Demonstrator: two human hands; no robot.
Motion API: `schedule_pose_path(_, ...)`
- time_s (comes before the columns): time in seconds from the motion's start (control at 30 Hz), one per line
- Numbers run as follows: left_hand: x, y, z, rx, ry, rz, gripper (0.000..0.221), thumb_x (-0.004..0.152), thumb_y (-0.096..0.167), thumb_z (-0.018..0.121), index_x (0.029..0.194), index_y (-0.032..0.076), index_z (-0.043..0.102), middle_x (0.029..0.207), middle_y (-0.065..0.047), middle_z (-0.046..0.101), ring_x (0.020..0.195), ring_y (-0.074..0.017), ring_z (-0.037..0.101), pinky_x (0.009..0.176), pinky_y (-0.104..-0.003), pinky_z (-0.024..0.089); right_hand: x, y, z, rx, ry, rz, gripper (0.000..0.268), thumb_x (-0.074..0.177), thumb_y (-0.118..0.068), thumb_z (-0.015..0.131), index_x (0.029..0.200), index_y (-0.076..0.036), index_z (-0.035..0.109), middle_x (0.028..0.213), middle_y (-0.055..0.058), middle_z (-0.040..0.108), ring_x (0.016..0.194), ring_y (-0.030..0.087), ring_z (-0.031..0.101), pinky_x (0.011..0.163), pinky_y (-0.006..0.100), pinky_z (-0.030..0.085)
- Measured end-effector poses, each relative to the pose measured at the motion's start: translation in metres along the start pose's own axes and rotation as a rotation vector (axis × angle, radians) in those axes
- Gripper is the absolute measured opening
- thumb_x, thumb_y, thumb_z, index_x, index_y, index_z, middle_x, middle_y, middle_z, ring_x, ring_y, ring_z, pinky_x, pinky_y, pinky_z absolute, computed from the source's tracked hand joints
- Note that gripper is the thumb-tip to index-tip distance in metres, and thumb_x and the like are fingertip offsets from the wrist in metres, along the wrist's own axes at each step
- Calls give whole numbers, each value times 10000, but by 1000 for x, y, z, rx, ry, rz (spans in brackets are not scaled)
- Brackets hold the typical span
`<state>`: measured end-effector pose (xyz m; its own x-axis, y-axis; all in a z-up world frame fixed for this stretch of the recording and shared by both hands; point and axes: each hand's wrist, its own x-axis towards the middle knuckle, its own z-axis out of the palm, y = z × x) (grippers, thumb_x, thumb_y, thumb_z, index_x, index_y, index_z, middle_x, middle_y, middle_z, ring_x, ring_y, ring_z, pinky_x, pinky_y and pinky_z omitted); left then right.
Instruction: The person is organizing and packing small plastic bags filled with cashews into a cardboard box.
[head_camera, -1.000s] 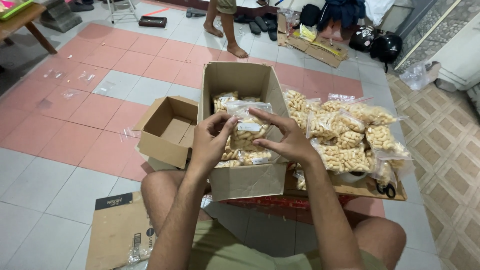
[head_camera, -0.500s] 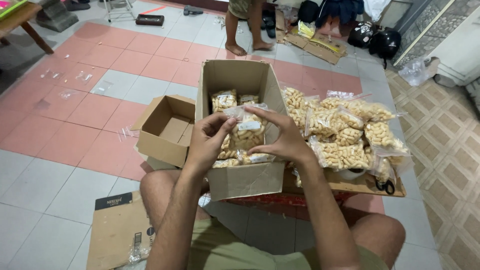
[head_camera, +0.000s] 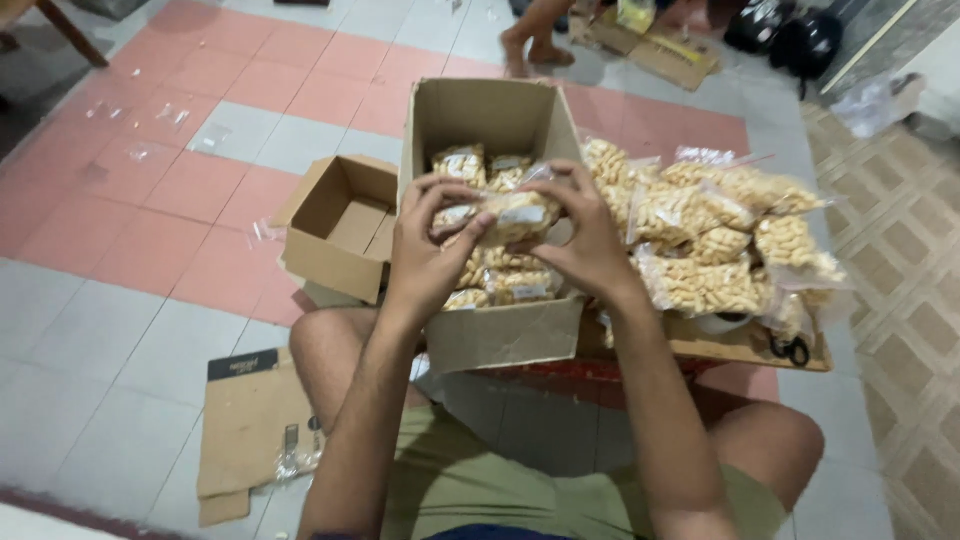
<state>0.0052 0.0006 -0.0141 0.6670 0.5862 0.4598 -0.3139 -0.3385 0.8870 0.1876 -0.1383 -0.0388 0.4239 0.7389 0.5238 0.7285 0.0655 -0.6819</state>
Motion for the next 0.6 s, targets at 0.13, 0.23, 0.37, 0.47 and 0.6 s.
schedule_pose_path(0.13,2,22,0,36,-25,86,369,988,133,778,1215,-32,538,1532,-388,364,1409,-679,414,1146,-788,393,6,-24,-8,25,18,-4,592,744,-186,1024,1256,-135,731,1477,162,552,1344,453,615,1016,473,588)
schedule_pose_path(0.23,2,21,0,66,-150,65,652,986,166,808,1488,28,416,1659,-401,284,1509,-673,282,1216,-762,330,5,-31,-8,59,-24,-11,572,754,-193,1019,1241,-137,725,1477,152,551,1379,442,581,1104,533,521)
schedule_pose_path(0.37,2,3,1,195,-261,77,524,965,159,819,1406,72,549,1310,-242,677,1296,-492,631,1122,-617,495,7,-22,-9,-2,-59,-62,563,758,-190,1002,1248,-149,727,1529,114,512,1401,409,508,1178,542,413)
schedule_pose_path(0.47,1,-5,2,253,-225,101,407,965,174,824,1305,64,630,1150,-156,783,1191,-370,750,1068,-519,562,0,-12,-8,-22,-106,-35,582,772,-177,980,1294,-165,723,1420,84,622,1336,359,567,1143,517,428)
schedule_pose_path(0.6,-10,-12,1,606,-140,198,591,933,337,848,1387,39,615,1100,-171,786,1081,-360,775,960,-511,588,3,-28,-10,2,-147,17,598,808,-72,910,1358,-156,689,1249,118,739,1205,400,698,1061,540,501)
